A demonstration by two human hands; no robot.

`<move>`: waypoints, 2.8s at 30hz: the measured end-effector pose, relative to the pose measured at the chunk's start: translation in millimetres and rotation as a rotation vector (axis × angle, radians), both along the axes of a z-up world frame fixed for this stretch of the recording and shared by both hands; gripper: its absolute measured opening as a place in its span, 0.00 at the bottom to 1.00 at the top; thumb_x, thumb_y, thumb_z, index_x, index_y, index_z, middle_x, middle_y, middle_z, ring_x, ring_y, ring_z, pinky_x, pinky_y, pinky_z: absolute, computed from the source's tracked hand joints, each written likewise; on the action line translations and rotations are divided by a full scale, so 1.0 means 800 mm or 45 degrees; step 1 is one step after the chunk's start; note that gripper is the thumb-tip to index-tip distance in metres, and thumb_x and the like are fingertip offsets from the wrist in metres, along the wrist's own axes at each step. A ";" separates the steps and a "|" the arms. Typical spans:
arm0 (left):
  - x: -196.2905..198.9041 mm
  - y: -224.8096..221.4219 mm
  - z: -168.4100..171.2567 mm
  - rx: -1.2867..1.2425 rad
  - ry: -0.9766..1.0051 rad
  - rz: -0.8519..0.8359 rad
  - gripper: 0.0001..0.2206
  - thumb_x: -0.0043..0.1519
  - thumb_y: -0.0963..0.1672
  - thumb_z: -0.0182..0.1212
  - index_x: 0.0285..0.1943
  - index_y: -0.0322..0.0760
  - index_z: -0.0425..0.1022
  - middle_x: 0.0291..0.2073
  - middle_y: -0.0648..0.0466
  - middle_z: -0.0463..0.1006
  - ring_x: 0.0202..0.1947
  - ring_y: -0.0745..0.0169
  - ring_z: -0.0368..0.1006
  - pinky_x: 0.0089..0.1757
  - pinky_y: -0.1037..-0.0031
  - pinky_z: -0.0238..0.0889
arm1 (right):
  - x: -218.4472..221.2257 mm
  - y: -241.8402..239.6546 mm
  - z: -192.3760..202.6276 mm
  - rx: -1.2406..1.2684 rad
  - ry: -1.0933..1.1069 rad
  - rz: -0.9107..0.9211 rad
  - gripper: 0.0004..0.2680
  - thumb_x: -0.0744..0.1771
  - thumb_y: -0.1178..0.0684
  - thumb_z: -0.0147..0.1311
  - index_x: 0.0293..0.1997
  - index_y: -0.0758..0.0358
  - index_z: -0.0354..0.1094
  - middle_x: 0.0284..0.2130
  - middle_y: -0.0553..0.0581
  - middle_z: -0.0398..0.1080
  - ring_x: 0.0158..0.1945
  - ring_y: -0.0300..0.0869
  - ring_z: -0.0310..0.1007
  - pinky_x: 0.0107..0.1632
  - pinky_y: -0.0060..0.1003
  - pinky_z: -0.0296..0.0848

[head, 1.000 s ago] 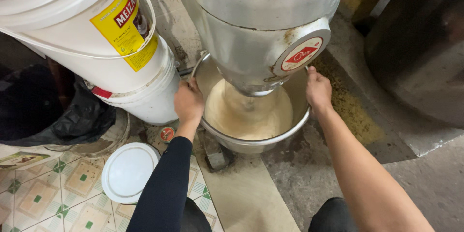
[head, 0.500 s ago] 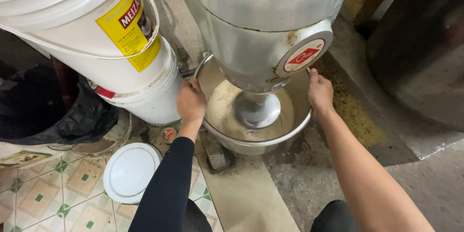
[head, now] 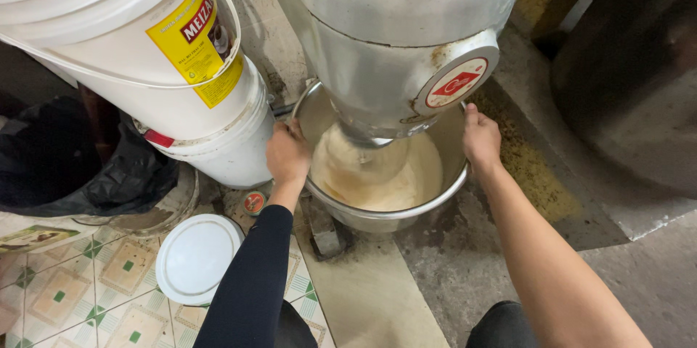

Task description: The person operates an industrial stand mixer to combine ingredients for dough, adding oil and flour to the mixing bowl while it is running.

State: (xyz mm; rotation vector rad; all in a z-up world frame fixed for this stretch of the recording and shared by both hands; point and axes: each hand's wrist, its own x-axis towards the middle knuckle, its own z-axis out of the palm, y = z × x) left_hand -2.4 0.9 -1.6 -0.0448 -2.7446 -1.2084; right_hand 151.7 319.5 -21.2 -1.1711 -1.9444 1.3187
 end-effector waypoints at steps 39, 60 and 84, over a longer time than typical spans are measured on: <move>0.087 0.007 0.461 0.225 0.400 -0.291 0.19 0.71 0.46 0.50 0.66 0.29 0.66 0.61 0.38 0.66 0.65 0.36 0.62 0.65 0.51 0.53 | 0.094 -0.010 0.453 -0.666 -0.017 0.022 0.15 0.73 0.45 0.36 0.65 0.59 0.59 0.48 0.54 0.73 0.48 0.43 0.71 0.49 0.42 0.73; 0.066 0.175 0.504 -0.596 0.178 -0.300 0.34 0.65 0.56 0.52 0.75 0.33 0.58 0.76 0.36 0.50 0.77 0.39 0.40 0.70 0.50 0.31 | -0.124 0.052 0.446 -0.480 -0.608 1.391 0.23 0.69 0.48 0.41 0.76 0.57 0.44 0.73 0.54 0.52 0.75 0.47 0.49 0.72 0.41 0.51; 0.069 0.170 0.492 -0.506 0.278 -0.280 0.30 0.66 0.53 0.56 0.74 0.34 0.63 0.75 0.35 0.54 0.76 0.38 0.45 0.70 0.49 0.36 | -0.108 0.022 0.510 0.178 -1.536 1.226 0.24 0.72 0.41 0.34 0.42 0.70 0.80 0.34 0.59 0.83 0.35 0.50 0.82 0.43 0.42 0.81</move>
